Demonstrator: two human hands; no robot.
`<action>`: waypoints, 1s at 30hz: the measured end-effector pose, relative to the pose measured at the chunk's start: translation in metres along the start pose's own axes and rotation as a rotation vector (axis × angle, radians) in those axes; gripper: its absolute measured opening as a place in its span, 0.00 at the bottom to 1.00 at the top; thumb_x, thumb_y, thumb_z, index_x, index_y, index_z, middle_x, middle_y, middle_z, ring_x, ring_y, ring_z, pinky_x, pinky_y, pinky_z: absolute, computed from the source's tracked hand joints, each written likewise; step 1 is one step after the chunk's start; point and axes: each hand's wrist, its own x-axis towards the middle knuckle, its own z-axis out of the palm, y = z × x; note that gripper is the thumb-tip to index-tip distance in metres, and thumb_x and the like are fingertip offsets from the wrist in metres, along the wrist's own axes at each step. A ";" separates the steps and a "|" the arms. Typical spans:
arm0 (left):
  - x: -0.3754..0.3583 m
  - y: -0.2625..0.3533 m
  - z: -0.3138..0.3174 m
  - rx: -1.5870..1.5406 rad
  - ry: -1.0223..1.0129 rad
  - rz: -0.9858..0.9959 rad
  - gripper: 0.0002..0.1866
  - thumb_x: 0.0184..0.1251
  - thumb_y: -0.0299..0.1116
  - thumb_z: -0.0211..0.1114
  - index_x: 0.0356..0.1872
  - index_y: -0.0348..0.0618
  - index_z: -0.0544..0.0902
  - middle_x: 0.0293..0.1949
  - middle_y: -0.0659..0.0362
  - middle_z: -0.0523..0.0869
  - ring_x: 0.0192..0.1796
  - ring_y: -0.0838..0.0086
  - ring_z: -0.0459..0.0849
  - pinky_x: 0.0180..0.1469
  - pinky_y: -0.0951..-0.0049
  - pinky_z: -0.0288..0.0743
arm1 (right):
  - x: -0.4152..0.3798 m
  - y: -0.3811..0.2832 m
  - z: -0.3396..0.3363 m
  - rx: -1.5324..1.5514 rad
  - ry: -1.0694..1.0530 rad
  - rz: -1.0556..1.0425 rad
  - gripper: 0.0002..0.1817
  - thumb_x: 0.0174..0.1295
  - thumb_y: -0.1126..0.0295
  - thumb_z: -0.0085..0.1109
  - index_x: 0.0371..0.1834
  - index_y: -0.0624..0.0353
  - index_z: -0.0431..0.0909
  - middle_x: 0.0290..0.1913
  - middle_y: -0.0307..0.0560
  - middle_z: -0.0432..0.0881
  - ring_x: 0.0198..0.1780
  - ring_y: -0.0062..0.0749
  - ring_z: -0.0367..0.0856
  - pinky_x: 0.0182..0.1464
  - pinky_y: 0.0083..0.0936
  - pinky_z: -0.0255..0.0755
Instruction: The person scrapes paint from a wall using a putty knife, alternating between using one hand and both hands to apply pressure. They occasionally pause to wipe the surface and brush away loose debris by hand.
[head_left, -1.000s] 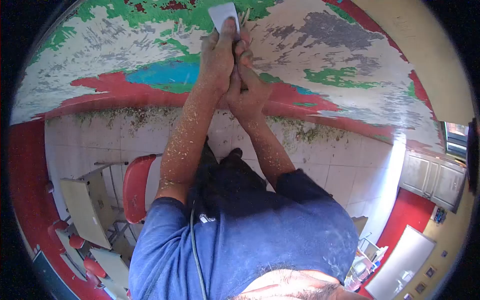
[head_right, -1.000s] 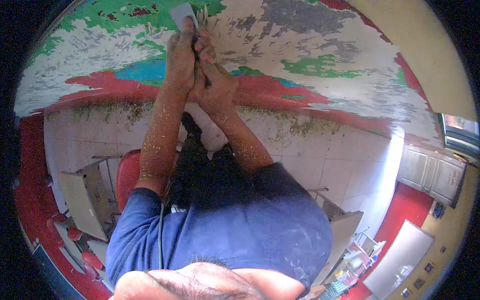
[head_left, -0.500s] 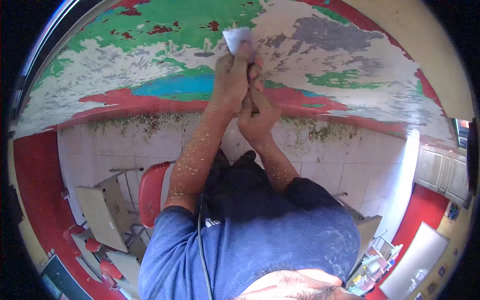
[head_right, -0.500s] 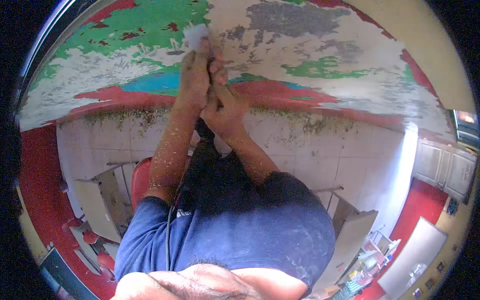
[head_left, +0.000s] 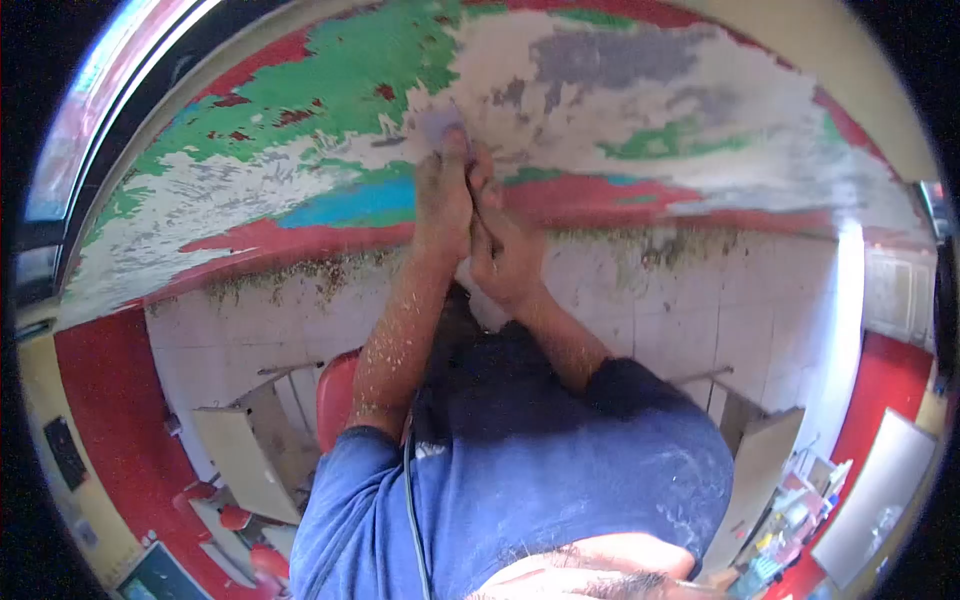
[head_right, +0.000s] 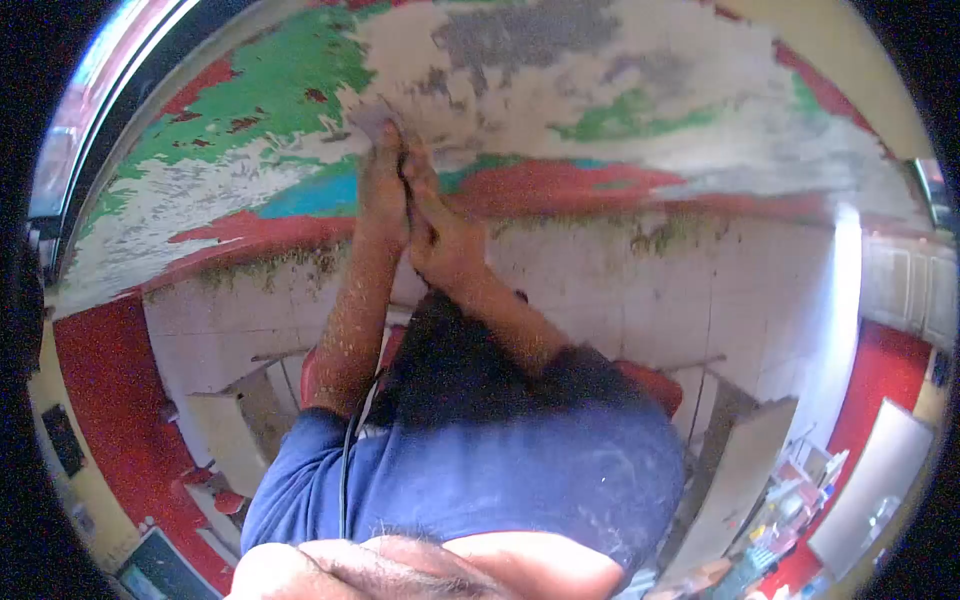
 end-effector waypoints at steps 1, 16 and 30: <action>0.001 0.001 -0.002 -0.015 0.020 -0.018 0.22 0.70 0.50 0.50 0.27 0.41 0.71 0.16 0.65 0.65 0.15 0.77 0.66 0.20 0.76 0.66 | -0.003 0.000 0.002 0.002 -0.036 0.062 0.13 0.54 0.79 0.53 0.43 0.65 0.79 0.27 0.56 0.77 0.26 0.38 0.80 0.26 0.26 0.70; -0.017 0.022 -0.067 0.538 -0.573 0.227 0.18 0.68 0.43 0.53 0.32 0.36 0.79 0.29 0.55 0.82 0.33 0.66 0.82 0.35 0.71 0.77 | -0.025 0.003 -0.019 -0.066 -0.157 -0.236 0.18 0.53 0.78 0.54 0.49 0.64 0.77 0.34 0.57 0.82 0.32 0.38 0.84 0.36 0.24 0.76; 0.068 0.130 -0.216 1.339 -0.995 1.578 0.09 0.51 0.22 0.67 0.36 0.36 0.81 0.31 0.54 0.82 0.37 0.64 0.84 0.39 0.67 0.79 | -0.061 -0.054 0.091 0.331 0.879 0.546 0.23 0.69 0.68 0.41 0.66 0.64 0.60 0.25 0.39 0.72 0.17 0.16 0.64 0.19 0.14 0.60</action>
